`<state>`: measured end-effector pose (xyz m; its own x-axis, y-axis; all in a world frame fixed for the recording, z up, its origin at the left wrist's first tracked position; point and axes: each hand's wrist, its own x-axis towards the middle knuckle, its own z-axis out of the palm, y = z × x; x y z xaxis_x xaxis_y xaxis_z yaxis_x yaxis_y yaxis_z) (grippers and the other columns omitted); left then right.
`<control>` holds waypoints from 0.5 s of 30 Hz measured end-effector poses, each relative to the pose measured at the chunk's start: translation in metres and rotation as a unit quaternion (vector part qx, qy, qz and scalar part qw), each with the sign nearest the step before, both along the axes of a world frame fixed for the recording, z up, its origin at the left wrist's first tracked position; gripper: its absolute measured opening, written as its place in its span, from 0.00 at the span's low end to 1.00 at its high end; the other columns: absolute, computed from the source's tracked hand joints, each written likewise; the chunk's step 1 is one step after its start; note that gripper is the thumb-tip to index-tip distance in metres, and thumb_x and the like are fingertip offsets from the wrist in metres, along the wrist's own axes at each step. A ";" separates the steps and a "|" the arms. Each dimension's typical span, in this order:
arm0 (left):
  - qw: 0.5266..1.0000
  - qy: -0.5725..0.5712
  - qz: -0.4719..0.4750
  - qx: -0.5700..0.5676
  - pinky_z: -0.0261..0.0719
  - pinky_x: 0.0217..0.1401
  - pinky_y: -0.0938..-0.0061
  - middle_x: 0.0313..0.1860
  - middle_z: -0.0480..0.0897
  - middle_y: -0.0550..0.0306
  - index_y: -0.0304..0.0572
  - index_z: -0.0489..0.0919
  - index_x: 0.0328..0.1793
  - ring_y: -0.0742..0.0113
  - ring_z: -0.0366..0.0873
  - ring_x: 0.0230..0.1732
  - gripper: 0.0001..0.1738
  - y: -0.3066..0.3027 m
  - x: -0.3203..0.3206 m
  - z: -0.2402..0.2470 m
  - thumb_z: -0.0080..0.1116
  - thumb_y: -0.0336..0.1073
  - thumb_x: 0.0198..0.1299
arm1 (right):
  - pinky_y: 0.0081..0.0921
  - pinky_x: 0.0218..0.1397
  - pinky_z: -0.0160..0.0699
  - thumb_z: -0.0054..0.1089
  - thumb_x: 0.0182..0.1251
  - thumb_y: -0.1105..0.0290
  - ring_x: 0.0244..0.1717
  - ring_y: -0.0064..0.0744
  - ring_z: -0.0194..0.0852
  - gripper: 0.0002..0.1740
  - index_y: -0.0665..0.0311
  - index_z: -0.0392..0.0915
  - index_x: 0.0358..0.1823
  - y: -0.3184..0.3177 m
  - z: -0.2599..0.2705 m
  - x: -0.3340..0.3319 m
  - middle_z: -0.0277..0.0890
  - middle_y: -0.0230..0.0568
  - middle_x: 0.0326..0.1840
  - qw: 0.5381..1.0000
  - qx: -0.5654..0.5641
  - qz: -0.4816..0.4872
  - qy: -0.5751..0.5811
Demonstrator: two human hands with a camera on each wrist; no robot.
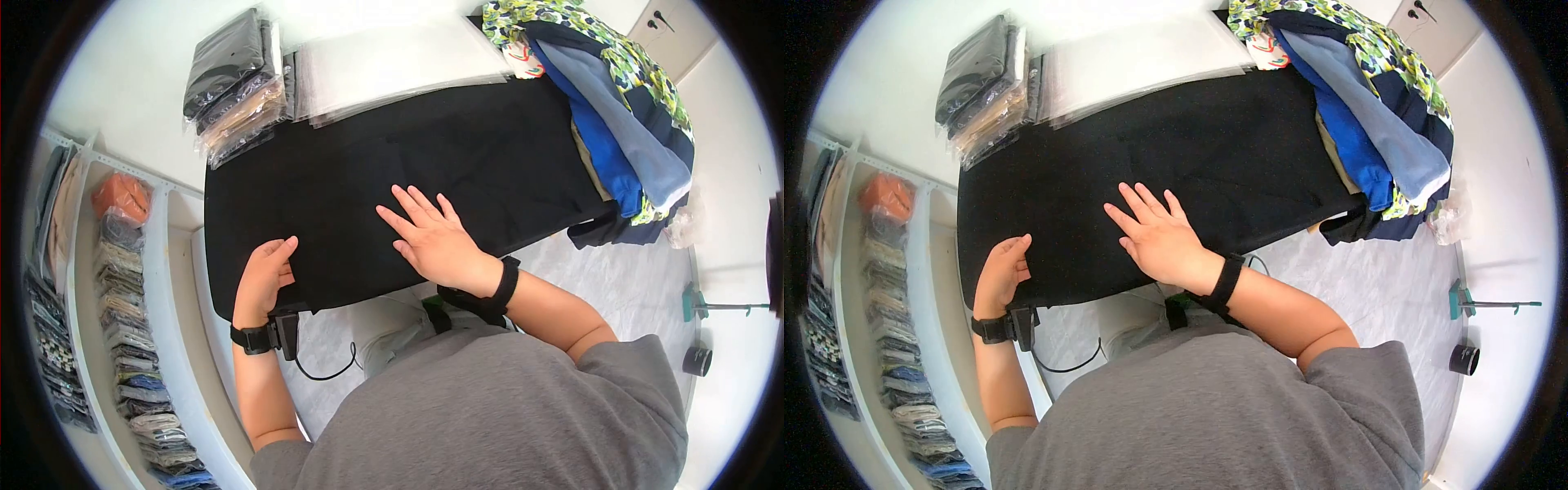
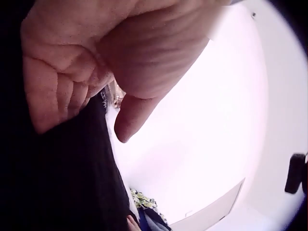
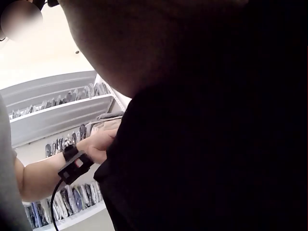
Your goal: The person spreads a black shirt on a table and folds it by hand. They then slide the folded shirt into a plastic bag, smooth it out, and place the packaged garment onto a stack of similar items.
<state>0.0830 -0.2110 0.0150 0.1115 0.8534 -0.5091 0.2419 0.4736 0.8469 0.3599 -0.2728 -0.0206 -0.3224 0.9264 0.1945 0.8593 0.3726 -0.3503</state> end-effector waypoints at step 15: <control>0.993 -0.074 -0.020 0.085 0.58 0.17 0.89 0.39 0.78 0.63 0.31 0.70 0.58 0.84 0.71 0.27 0.24 -0.005 0.013 -0.014 0.58 0.41 0.61 | 0.24 0.45 0.73 0.66 0.54 0.69 0.43 0.29 0.71 0.22 0.72 0.71 0.48 0.073 0.024 0.028 0.73 0.42 0.43 0.748 -0.376 -0.161 0.523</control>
